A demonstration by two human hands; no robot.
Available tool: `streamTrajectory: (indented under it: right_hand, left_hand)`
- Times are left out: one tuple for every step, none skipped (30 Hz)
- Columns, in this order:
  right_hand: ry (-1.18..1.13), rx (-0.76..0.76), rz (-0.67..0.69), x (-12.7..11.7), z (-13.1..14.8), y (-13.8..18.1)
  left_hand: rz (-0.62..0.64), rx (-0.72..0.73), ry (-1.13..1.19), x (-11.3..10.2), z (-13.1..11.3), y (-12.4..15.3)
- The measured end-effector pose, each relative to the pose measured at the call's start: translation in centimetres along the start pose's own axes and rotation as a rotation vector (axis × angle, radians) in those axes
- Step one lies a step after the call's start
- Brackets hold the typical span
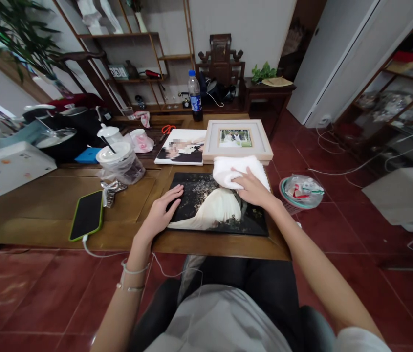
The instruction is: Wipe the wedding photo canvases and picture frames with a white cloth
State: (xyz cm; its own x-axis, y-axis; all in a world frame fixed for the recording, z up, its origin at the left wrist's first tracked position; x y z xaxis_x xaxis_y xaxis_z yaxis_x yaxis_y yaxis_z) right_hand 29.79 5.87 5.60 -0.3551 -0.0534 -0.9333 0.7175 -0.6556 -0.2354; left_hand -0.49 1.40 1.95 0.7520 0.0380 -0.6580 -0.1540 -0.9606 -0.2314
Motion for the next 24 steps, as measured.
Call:
streamTrajectory:
  right_hand:
    - [0.024,-0.014,-0.005,0.2,0.2,0.0]
    - [0.043,-0.02,-0.002,0.3,0.6,0.1]
    - [0.055,-0.023,0.006,0.3,1.4,0.4]
    - [0.06,-0.026,0.022,0.3,2.5,0.8]
    - [0.057,-0.035,0.045,0.3,3.7,1.3]
    - [0.045,-0.045,0.071,0.2,5.2,1.9]
    - [0.026,-0.064,0.107,0.1,6.8,2.6]
    - [0.004,-0.081,0.14,-0.1,8.4,3.2]
    - [-0.022,-0.095,0.169,-0.2,10.0,3.9]
    - [-0.05,-0.123,0.203,-0.3,11.5,4.5]
    - [-0.081,-0.157,0.239,-0.5,12.8,4.9]
    - [-0.109,-0.189,0.269,-0.6,13.8,5.3]
    - [-0.134,-0.217,0.294,-0.7,14.5,5.6]
    - [-0.156,-0.239,0.312,-0.8,14.9,5.7]
    - [-0.175,-0.253,0.321,-0.8,15.0,5.7]
    - [-0.193,-0.26,0.321,-0.8,14.7,5.5]
    - [-0.208,-0.259,0.309,-0.8,14.1,5.3]
    - [-0.218,-0.249,0.284,-0.7,13.2,5.0]
    - [-0.22,-0.235,0.248,-0.6,12.1,4.6]
    - [-0.212,-0.219,0.202,-0.5,10.9,4.1]
    - [-0.197,-0.201,0.15,-0.3,9.6,3.6]
    - [-0.174,-0.178,0.099,-0.2,8.2,3.0]
    - [-0.148,-0.152,0.058,-0.1,6.9,2.4]
    - [-0.124,-0.121,0.029,0.0,5.6,1.8]
  left_hand:
    - [-0.002,-0.001,-0.001,0.0,0.0,0.0]
    - [-0.004,-0.003,-0.002,0.0,-0.1,0.0]
    - [-0.007,-0.004,-0.003,0.0,-0.1,0.0]
    - [-0.011,-0.004,-0.003,0.0,-0.1,0.0]
    - [-0.015,-0.006,-0.003,0.0,-0.2,0.0]
    - [-0.018,-0.008,-0.003,0.0,-0.2,0.0]
    - [-0.019,-0.009,-0.004,0.0,-0.2,0.0]
    - [-0.018,-0.01,-0.004,0.0,-0.2,0.0]
    - [-0.016,-0.01,-0.005,0.0,-0.2,0.0]
    - [-0.015,-0.01,-0.005,0.0,-0.2,0.0]
    - [-0.013,-0.01,-0.006,0.0,-0.2,0.0]
    - [-0.011,-0.01,-0.007,0.0,-0.2,0.0]
    - [-0.01,-0.01,-0.008,0.0,-0.2,0.0]
    - [-0.009,-0.011,-0.009,0.0,-0.2,0.0]
    - [-0.006,-0.011,-0.01,0.0,-0.2,0.0]
    - [-0.003,-0.012,-0.012,0.0,-0.2,0.0]
    - [0.001,-0.012,-0.013,-0.1,-0.2,0.0]
    - [0.003,-0.013,-0.014,-0.1,-0.2,0.0]
    - [0.004,-0.013,-0.014,-0.1,-0.2,0.0]
    - [0.003,-0.014,-0.014,-0.1,-0.2,0.0]
    - [0.001,-0.013,-0.013,-0.1,-0.3,0.0]
    - [-0.003,-0.011,-0.009,-0.1,-0.3,0.0]
    - [-0.006,-0.009,-0.006,-0.1,-0.2,0.0]
    - [-0.008,-0.008,-0.002,-0.1,-0.2,0.0]
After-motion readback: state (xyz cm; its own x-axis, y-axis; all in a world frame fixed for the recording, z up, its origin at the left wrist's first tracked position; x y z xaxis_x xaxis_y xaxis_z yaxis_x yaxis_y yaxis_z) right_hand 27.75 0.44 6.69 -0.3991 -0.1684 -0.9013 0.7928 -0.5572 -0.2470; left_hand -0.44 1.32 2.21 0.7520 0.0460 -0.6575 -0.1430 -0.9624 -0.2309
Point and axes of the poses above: each hand's wrist, its own y-axis away from the middle knuckle, its own x-axis out of the palm, z = x × y, the point moved 1 cm from there along -y, towards the middle knuckle, and after that the axes turned 14 degrees about -x, right-handed, at the moved point
